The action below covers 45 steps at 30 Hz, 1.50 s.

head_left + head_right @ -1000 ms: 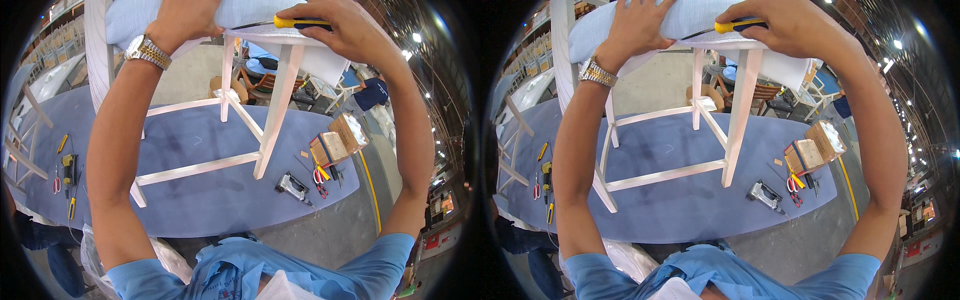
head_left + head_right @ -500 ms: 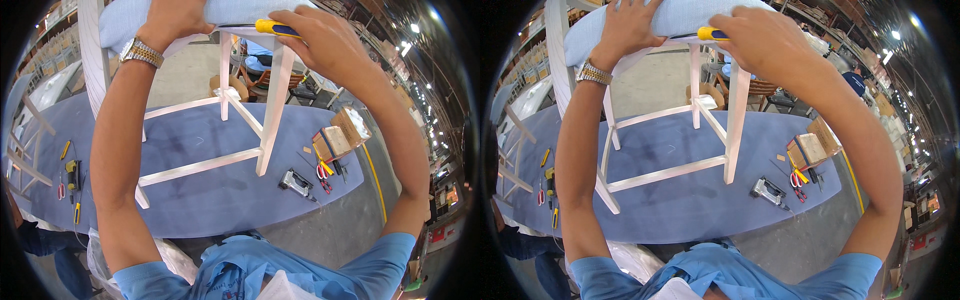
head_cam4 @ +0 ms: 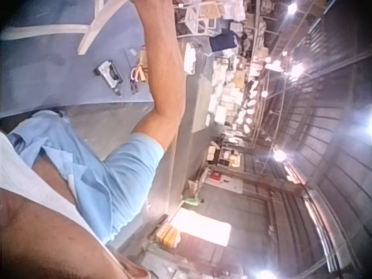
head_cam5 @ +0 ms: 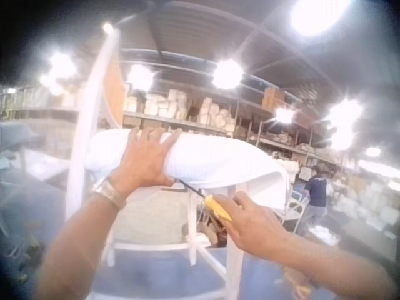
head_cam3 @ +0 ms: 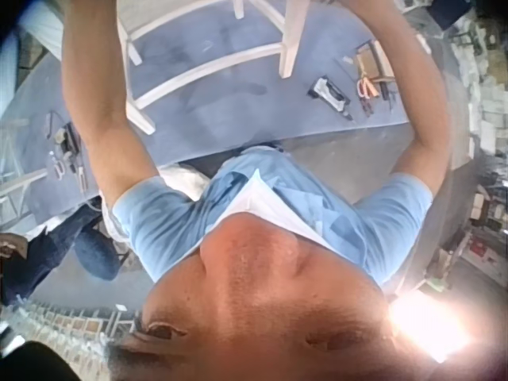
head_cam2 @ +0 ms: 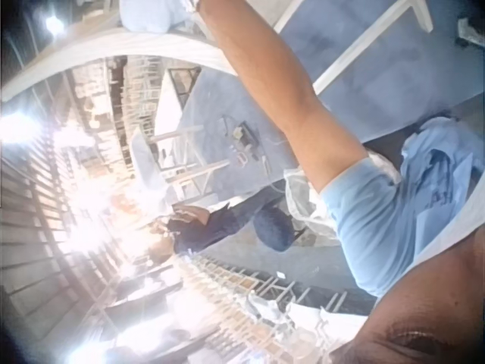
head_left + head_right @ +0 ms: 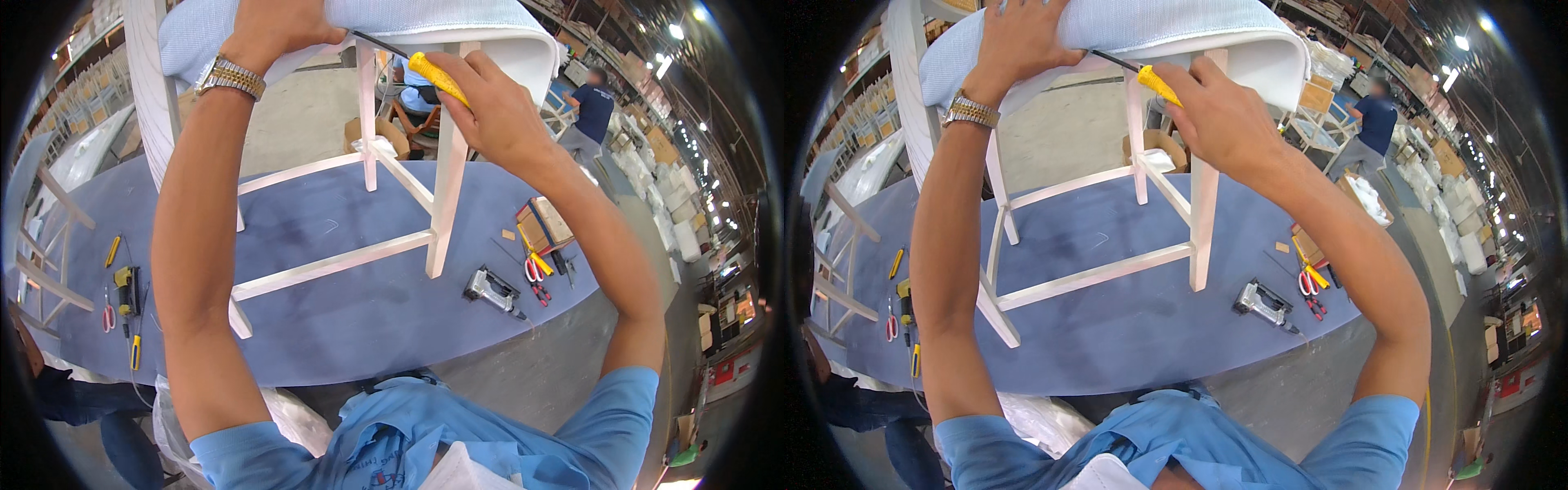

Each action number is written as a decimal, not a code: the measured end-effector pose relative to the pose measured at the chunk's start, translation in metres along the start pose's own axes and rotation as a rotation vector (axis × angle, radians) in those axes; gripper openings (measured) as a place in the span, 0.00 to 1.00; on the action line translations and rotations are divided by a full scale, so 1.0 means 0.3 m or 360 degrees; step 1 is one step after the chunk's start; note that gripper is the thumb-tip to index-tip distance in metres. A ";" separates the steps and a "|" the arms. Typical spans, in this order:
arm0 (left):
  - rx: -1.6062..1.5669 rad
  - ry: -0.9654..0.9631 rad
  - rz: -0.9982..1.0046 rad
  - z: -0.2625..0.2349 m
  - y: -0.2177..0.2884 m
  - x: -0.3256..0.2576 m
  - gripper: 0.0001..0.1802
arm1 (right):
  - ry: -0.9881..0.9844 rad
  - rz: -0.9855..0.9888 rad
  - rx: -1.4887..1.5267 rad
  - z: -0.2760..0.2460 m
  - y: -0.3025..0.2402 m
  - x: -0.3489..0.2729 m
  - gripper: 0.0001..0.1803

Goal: The person stretches and staples white fabric onto a wooden chair frame, trims excess material, and smooths the surface. They repeatedly adjust the fabric, use a staple gun to secure edges, and cut away surplus with a utility knife and scissors.

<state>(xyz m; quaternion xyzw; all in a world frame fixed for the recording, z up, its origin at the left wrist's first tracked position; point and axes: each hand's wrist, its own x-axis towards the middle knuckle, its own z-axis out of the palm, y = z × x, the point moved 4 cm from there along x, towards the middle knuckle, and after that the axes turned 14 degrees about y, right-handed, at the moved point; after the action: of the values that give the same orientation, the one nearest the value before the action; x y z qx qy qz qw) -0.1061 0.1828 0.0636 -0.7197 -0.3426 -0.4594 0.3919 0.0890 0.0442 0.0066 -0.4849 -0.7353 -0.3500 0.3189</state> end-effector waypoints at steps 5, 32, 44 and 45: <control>0.0016 -0.0037 -0.0013 -0.010 0.024 0.009 0.61 | 0.0071 -0.0216 -0.0277 -0.023 0.045 0.040 0.20; 0.0000 0.0024 0.0014 -0.093 0.088 -0.058 0.63 | 0.0146 -0.1235 -0.0501 -0.193 0.014 0.209 0.09; -0.0048 0.0079 0.0074 -0.160 0.136 -0.090 0.59 | -0.0782 -0.0673 0.0312 -0.204 -0.031 -0.008 0.19; -0.0049 0.0066 0.0085 -0.142 0.142 -0.085 0.59 | -0.0826 -0.0577 0.0495 -0.225 -0.018 -0.063 0.20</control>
<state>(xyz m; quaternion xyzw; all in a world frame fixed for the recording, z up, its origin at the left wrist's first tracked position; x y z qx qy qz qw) -0.0953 0.1224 0.0408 -0.7250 -0.3079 -0.4687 0.3998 0.0990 -0.0222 0.0273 -0.3648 -0.9105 -0.1498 0.1239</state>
